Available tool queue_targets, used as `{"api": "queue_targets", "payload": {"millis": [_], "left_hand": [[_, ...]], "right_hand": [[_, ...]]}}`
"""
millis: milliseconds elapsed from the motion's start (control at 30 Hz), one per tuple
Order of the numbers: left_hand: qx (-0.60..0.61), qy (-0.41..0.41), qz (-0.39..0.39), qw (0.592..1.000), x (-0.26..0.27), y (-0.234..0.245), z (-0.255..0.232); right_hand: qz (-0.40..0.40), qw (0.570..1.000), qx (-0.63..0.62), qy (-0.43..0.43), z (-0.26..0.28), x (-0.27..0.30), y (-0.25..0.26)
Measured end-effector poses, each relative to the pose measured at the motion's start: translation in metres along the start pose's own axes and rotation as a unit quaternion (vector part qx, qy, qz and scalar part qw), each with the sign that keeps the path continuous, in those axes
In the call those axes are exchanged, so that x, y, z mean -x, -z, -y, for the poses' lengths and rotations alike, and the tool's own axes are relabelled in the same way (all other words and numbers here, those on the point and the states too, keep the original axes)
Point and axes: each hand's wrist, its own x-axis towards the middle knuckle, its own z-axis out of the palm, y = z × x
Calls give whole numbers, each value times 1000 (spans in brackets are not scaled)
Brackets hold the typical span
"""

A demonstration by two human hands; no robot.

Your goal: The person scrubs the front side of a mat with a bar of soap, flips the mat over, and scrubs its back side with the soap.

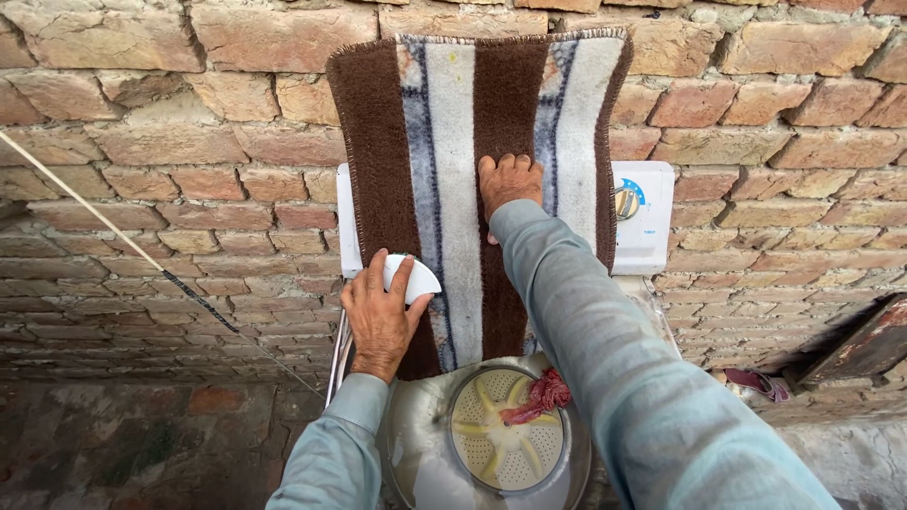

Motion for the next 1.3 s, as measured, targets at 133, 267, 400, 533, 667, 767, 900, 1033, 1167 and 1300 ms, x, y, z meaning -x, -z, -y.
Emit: {"api": "queue_targets", "payload": {"millis": [133,267,400,533,667,767,900,1033,1167,1300], "left_hand": [[42,64,-61,995,3,-4,4],[67,123,-95,986,1,0,9],[43,133,-74,987,-1,-2,9],[14,126,-54,990,4,-12,12],[-13,84,-6,996,8,-13,8],[-18,50,38,998,9,-9,-3],[-19,-7,129,991,10,-1,-22],[-14,-35,143,989,14,-4,-25],[23,-31,137,990,10,0,-22],[42,-16,26,999,-7,-15,-13]], "right_hand": [[-1,1000,-2,2,0,3,1],[-3,1000,-8,-1,0,1,2],[3,1000,1,-5,1,0,2],[4,1000,11,-1,3,3,4],[0,1000,20,-6,5,4,4],[6,1000,25,-10,6,6,5],[3,1000,26,-11,7,5,3],[3,999,33,-9,7,3,1],[3,999,31,-10,9,3,1],[0,999,48,-22,11,7,8]]}}
